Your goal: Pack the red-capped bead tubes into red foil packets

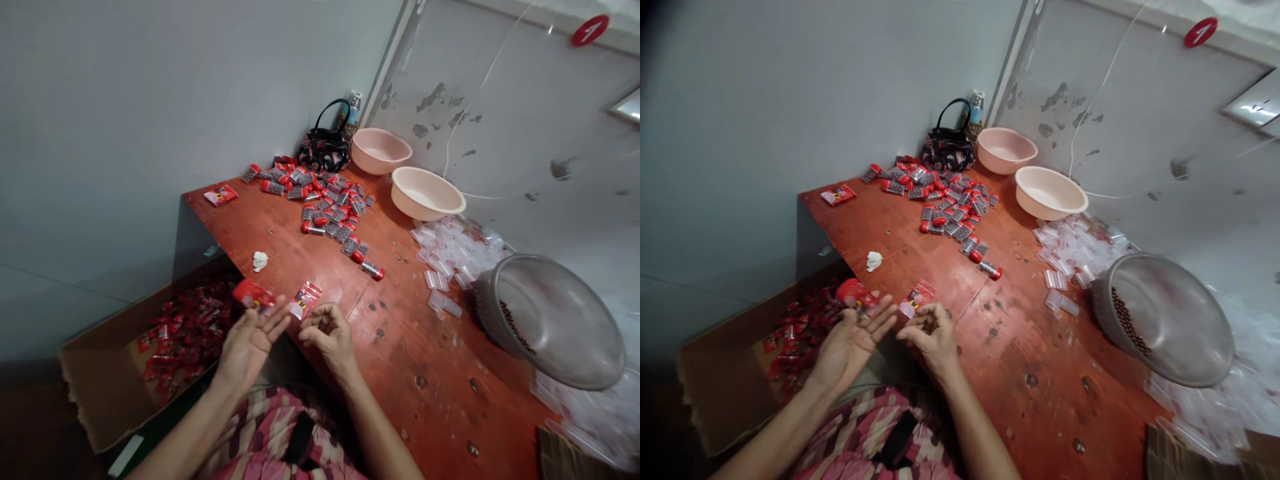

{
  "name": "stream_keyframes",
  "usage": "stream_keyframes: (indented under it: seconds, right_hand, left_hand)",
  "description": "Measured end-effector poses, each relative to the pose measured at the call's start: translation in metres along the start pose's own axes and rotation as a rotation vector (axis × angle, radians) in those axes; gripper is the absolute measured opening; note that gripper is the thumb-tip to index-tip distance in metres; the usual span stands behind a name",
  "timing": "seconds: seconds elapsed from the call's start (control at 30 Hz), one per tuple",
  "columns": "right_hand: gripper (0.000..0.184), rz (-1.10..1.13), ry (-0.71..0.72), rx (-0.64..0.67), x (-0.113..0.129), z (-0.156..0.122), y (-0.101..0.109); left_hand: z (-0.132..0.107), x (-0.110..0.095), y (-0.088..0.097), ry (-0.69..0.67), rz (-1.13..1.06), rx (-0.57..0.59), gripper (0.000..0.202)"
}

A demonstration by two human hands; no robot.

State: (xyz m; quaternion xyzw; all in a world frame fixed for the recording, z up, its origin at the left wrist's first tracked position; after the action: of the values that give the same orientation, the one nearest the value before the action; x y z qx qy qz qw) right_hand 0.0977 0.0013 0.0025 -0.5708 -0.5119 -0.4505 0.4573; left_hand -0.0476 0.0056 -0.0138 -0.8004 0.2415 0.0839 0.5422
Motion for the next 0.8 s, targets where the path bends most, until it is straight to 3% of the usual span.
stream_keyframes:
  seconds: [0.1, 0.17, 0.27, 0.37, 0.57, 0.67, 0.8]
  right_hand:
    - [0.021, -0.087, -0.013, -0.086, -0.002, -0.002, 0.015]
    - [0.015, -0.150, -0.021, -0.119, -0.004, -0.002, 0.023]
    - [0.013, -0.198, -0.016, -0.095, -0.007, -0.003, 0.024]
    - [0.014, -0.230, -0.003, -0.059, -0.006, -0.004, 0.021]
    - [0.015, -0.313, 0.020, -0.057, -0.005, 0.000, 0.030]
    - [0.012, -0.307, 0.034, -0.138, -0.004, 0.012, 0.034]
    - [0.033, -0.079, 0.017, -0.160, -0.003, 0.030, 0.030]
  left_hand:
    - [-0.007, -0.018, 0.024, -0.104, 0.202, -0.171, 0.041]
    - [-0.006, -0.021, 0.025, -0.156, 0.487, -0.178, 0.039]
    - [0.007, -0.017, -0.003, -0.397, 0.894, 0.070, 0.035]
    - [0.028, -0.004, -0.030, -0.594, 1.148, 0.303, 0.039]
    - [0.051, 0.013, -0.029, -0.840, 1.602, 0.393, 0.027]
    - [0.046, 0.016, -0.027, -0.945, 1.683, 0.401, 0.028]
    - [0.032, 0.017, -0.036, -0.954, 1.543, 0.438, 0.030]
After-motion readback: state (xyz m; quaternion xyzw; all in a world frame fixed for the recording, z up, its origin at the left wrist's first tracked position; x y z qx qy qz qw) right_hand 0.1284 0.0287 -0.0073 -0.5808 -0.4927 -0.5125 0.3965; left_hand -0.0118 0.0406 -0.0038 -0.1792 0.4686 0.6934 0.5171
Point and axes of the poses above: each hand's wrist, its own z-axis towards the middle knuckle, its own y-axis out of the back of the hand, x = y × z, the point moved 5 cm from there along z, towards the middle knuckle, and after that the axes turned 11 degrees about -z, right-handed, at the moved point
